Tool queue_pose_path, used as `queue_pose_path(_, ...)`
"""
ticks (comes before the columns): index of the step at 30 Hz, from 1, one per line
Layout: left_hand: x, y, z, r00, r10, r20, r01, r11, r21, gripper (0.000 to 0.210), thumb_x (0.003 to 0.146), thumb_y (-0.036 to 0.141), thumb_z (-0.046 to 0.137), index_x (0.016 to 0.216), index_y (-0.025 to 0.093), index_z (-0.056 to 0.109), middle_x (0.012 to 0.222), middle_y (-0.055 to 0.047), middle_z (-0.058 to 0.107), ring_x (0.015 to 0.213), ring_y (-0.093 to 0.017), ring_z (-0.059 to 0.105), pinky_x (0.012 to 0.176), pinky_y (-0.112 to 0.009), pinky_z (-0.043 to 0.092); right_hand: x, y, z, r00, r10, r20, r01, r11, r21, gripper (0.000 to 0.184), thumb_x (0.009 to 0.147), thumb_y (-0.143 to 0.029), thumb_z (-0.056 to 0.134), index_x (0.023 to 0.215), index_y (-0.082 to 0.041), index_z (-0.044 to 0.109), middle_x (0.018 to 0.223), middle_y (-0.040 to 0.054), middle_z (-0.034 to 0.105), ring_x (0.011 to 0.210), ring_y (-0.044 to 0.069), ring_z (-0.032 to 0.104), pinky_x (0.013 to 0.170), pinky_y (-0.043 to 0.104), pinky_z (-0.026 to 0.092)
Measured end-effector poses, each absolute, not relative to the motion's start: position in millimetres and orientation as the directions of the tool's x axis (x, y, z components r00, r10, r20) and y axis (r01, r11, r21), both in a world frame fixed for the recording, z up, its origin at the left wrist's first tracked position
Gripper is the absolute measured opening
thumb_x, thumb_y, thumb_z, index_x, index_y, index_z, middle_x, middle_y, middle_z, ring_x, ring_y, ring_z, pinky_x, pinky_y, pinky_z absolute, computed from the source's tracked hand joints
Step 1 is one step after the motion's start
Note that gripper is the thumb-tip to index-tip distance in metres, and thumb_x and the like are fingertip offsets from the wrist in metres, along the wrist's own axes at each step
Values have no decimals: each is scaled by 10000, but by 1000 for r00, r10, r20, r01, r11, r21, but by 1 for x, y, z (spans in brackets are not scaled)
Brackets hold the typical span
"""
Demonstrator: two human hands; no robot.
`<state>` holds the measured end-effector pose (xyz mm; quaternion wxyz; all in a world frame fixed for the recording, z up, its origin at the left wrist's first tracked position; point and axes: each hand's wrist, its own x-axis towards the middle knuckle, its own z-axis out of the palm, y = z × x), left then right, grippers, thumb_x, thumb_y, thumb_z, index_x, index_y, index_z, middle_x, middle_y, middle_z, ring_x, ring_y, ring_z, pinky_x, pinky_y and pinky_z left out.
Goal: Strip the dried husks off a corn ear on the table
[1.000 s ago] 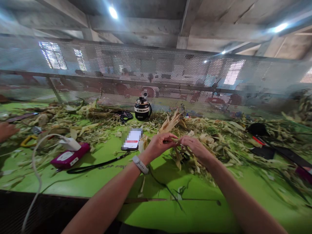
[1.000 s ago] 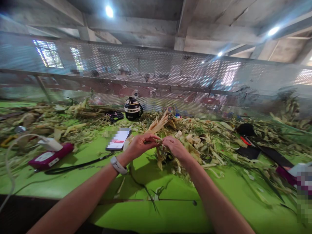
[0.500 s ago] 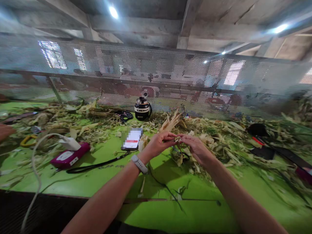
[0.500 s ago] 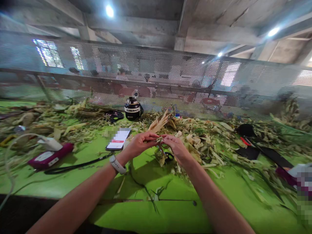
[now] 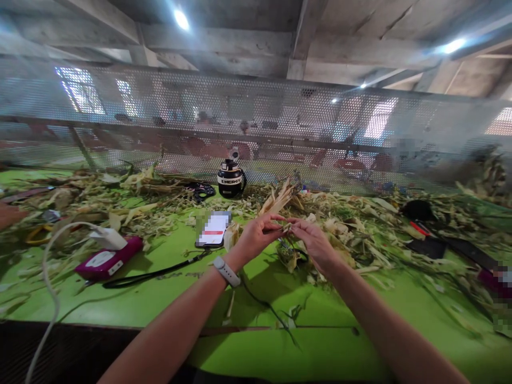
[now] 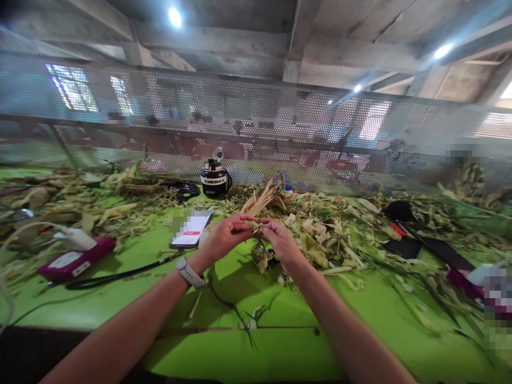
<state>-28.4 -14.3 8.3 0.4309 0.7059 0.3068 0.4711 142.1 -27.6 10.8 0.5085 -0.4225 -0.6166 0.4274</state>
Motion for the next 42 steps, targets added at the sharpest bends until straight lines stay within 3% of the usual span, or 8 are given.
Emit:
queue_pose_path(5, -29, -14, 7, 372, 815, 445, 56, -498, 865, 345, 735, 320, 661, 1031, 160, 589, 921, -66, 710, 894, -197, 666, 807, -302, 520, 153, -20, 13, -239, 890, 388, 340, 451, -825, 205, 748, -384, 563, 684, -193, 597, 918, 59, 610, 908, 200, 532, 845, 342, 387)
queue_pose_path(10, -29, -12, 3, 342, 829, 443, 72, -493, 867, 336, 723, 325, 673, 1005, 163, 590, 906, -59, 710, 879, -189, 667, 794, -291, 521, 159, -19, 19, -169, 884, 436, 514, 457, -726, 198, 739, -370, 566, 668, -185, 583, 707, 32, 575, 744, 187, 519, 754, 336, 391)
queue_pose_path(19, -30, -12, 7, 351, 907, 233, -27, -238, 971, 370, 651, 361, 731, 902, 141, 573, 802, -59, 707, 745, -174, 667, 589, -234, 489, 149, -25, 15, -141, 943, 303, 256, 330, -908, 236, 710, -401, 604, 737, -166, 608, 705, 5, 594, 699, 144, 520, 727, 301, 408)
queue_pose_path(23, -30, -12, 7, 354, 912, 209, -81, -193, 978, 376, 612, 328, 766, 863, 136, 561, 745, -36, 689, 708, -141, 652, 628, -234, 489, 149, -21, 12, -129, 939, 317, 256, 341, -905, 255, 677, -418, 626, 725, -171, 584, 701, 7, 592, 691, 145, 525, 715, 303, 421)
queue_pose_path(27, -28, -13, 8, 365, 904, 225, -112, -197, 974, 377, 608, 319, 770, 852, 134, 550, 762, -33, 679, 723, -131, 646, 711, -269, 500, 149, -16, 6, -87, 933, 349, 298, 358, -885, 284, 629, -422, 661, 714, -183, 532, 660, -11, 554, 645, 138, 508, 661, 298, 423)
queue_pose_path(32, -27, -13, 6, 363, 882, 300, -89, -287, 954, 355, 620, 314, 758, 852, 131, 562, 822, -39, 664, 770, -137, 638, 769, -297, 500, 148, -16, 5, -113, 955, 274, 191, 292, -937, 348, 601, -420, 694, 792, -185, 522, 728, 1, 598, 679, 140, 542, 670, 298, 445)
queue_pose_path(36, -25, -13, 4, 363, 860, 359, -64, -362, 930, 321, 631, 317, 747, 839, 134, 583, 804, -34, 661, 769, -142, 631, 774, -306, 508, 148, -20, 10, -218, 939, 266, 216, 312, -925, 268, 653, -394, 654, 769, -178, 545, 700, -8, 588, 654, 127, 533, 656, 289, 441)
queue_pose_path(42, -26, -14, 4, 386, 845, 371, -62, -377, 924, 293, 652, 314, 734, 836, 125, 606, 809, -44, 666, 756, -139, 627, 778, -309, 513, 146, -21, 4, -129, 918, 376, 300, 398, -867, 176, 705, -344, 583, 763, -188, 526, 682, -9, 567, 640, 135, 518, 635, 289, 440)
